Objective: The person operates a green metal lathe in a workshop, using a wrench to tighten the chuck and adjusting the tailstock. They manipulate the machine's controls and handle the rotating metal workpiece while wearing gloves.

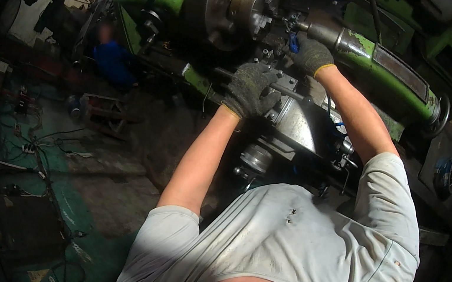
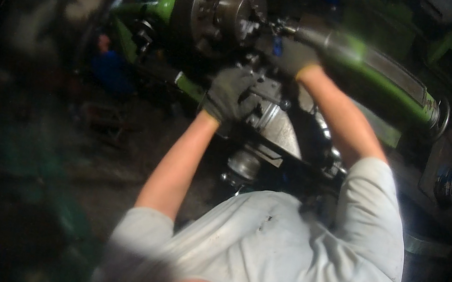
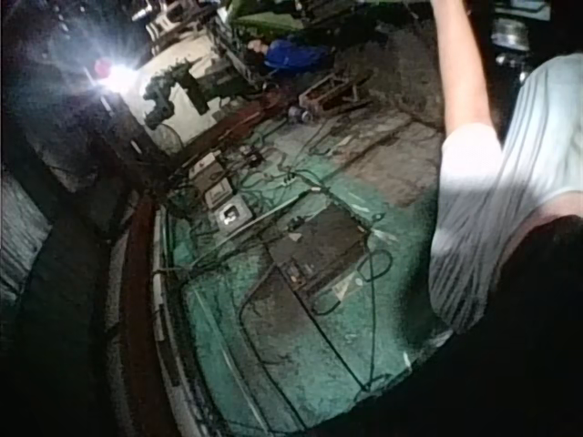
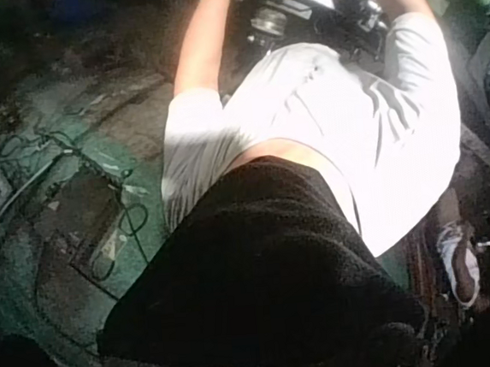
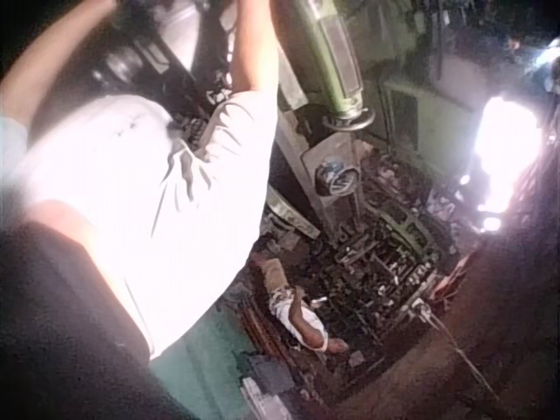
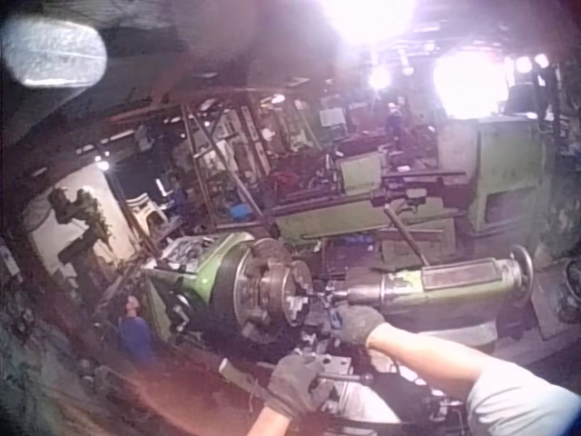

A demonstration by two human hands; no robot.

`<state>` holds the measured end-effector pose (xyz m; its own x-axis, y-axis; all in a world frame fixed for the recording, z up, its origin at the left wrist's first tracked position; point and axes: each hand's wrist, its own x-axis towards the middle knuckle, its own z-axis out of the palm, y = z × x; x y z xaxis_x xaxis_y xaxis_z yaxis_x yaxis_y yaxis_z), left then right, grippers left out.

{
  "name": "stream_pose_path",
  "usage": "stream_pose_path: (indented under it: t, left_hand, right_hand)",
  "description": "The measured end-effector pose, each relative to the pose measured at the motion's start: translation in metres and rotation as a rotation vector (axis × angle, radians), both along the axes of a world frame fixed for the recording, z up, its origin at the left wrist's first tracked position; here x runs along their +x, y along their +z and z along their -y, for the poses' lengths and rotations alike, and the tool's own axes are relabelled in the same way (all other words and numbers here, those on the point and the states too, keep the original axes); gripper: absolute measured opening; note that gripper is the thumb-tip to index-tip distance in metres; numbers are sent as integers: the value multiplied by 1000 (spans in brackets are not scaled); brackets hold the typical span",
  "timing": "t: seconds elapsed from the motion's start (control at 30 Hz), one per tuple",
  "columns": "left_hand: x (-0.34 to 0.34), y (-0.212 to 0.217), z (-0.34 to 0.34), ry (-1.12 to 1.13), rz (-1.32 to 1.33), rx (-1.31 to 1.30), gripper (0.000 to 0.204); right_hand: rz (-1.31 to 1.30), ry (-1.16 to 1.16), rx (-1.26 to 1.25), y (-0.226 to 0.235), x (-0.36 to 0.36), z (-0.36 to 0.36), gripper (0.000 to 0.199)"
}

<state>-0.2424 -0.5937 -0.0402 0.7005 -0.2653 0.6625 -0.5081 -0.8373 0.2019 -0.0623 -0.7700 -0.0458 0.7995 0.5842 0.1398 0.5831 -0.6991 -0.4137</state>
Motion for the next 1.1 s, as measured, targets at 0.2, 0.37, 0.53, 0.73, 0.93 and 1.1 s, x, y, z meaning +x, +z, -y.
stream_pose_path:
  t: [0.2,0.37,0.53,0.73,0.93,1.1]
  left_hand:
    - [0,3,1,-15,-17,3,44]
    - [0,-1,-4,-9,-39,26,48]
    - [-2,1,-3,2,-62,24,50]
    - [0,-5,-4,13,-27,17,50]
    - [-2,-3,-5,23,-64,25,48]
    - [-1,0,-3,14,-42,29,45]
  right_hand:
    - [71,-21,4,-13,3,-1,57]
    - [63,13,-18,-6,0,-3,57]
    - [97,4,6,3,-5,-3,58]
    - [84,11,3,-1,-1,-5,58]
    - [-2,34,-79,14,-6,-4,62]
    - [-5,31,-70,11,-5,-2,64]
